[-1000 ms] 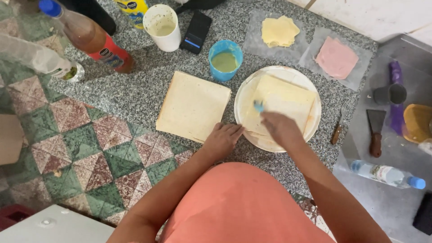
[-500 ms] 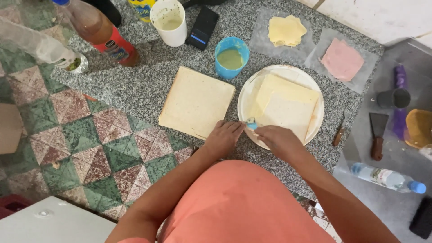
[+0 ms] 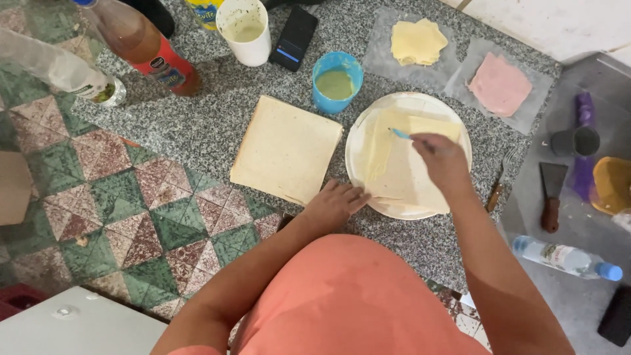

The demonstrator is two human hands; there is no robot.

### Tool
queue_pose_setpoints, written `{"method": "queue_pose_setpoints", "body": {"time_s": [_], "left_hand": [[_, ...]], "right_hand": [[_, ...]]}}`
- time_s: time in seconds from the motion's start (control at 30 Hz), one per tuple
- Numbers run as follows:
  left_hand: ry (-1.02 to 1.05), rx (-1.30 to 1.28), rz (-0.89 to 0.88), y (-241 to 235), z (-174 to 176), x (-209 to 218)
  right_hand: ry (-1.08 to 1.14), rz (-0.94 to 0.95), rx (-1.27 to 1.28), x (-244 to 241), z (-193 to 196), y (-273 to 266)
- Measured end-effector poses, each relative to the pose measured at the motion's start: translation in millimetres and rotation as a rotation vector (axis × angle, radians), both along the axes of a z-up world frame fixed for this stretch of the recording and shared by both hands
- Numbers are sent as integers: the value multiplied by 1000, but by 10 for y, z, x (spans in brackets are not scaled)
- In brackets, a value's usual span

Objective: Spreading a liquid sauce or egg wash onto slices of bread using a brush.

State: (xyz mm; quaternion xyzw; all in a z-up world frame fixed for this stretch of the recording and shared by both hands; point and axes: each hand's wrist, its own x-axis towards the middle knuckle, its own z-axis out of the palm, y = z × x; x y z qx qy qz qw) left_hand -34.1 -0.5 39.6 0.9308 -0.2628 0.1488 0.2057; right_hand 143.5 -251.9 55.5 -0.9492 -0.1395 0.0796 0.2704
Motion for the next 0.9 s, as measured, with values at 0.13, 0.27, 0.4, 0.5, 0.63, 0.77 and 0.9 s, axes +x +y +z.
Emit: {"method": "queue_pose_setpoints", "body": {"time_s": [0.13, 0.27, 0.4, 0.5, 0.63, 0.77, 0.9], "left_hand": [[8, 14, -4, -33, -278, 4], [43, 59, -21, -44, -382, -1], [8, 73, -22, -39, -303, 1], [-16, 105, -29, -53, -319, -25], [-55, 75, -28, -80, -504, -31], [-78, 65, 2, -85, -569, -50], [-98, 62, 21, -95, -586, -58]], "right_hand": [[-226, 261, -204, -496, -330, -167], [71, 402, -291, -977, 84, -91], [151, 362, -307, -873, 493, -29], [-167, 269, 56, -650, 279, -1], [-173, 310, -87, -856, -263, -124], [76, 491, -219, -1340, -317, -296], [463, 373, -596, -1327, 205, -116]]}}
